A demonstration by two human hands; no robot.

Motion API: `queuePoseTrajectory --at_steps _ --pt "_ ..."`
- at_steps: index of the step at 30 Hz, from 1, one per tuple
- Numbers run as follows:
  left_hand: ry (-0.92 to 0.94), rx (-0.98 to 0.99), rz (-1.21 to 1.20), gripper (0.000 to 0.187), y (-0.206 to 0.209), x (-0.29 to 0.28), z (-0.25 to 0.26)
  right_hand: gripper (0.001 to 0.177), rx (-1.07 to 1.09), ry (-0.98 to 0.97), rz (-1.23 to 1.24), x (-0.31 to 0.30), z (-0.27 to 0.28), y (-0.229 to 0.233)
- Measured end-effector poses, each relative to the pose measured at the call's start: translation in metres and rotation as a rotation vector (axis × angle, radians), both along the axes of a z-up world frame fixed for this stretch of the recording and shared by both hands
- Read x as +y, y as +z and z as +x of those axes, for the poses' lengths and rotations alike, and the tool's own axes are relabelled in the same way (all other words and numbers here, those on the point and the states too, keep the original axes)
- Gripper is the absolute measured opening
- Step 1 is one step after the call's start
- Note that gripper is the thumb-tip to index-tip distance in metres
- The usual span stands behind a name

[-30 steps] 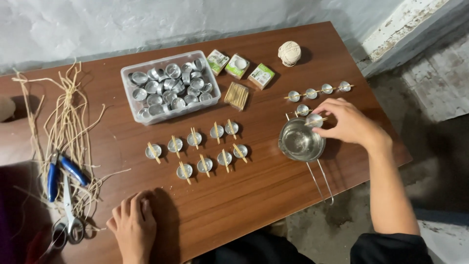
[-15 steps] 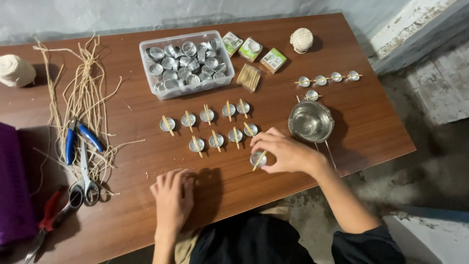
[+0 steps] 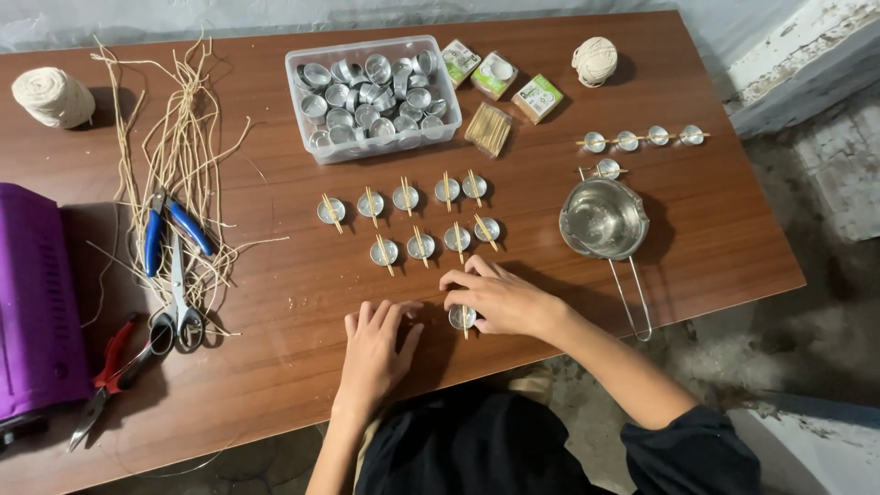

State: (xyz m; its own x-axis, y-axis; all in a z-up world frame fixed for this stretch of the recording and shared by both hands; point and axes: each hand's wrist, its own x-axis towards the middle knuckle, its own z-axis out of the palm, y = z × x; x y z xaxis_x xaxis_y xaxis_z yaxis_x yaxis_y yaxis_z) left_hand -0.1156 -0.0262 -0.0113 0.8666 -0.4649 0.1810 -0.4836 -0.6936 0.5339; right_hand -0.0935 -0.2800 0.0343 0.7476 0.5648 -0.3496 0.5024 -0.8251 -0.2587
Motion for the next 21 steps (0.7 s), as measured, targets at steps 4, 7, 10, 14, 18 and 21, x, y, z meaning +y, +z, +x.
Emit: queuePoseTrajectory --at_steps 4,7,10,14,18,21 --pt "-0.001 0.046 -0.024 0.034 0.009 -0.006 -0.001 0.051 0.003 0.001 0.024 0.004 -0.002 0.018" --pt "-0.023 0.072 -0.03 0.043 0.015 -0.012 0.001 0.052 0.033 -0.037 0.053 -0.001 -0.008 0.034" --pt "-0.079 0.209 0.011 0.062 0.019 -0.02 0.004 0.053 0.082 -0.161 0.104 -0.008 -0.016 0.048" --pt "-0.121 0.214 0.007 0.067 0.02 -0.031 0.006 0.054 0.124 -0.266 0.21 -0.016 -0.028 0.029" --pt "-0.126 0.236 -0.012 0.063 0.019 -0.037 0.007 0.061 0.079 -0.301 0.33 -0.019 -0.033 0.007" --pt "-0.123 0.247 -0.036 0.058 0.01 -0.036 0.011 0.069 0.07 -0.307 0.379 -0.022 -0.031 0.001"
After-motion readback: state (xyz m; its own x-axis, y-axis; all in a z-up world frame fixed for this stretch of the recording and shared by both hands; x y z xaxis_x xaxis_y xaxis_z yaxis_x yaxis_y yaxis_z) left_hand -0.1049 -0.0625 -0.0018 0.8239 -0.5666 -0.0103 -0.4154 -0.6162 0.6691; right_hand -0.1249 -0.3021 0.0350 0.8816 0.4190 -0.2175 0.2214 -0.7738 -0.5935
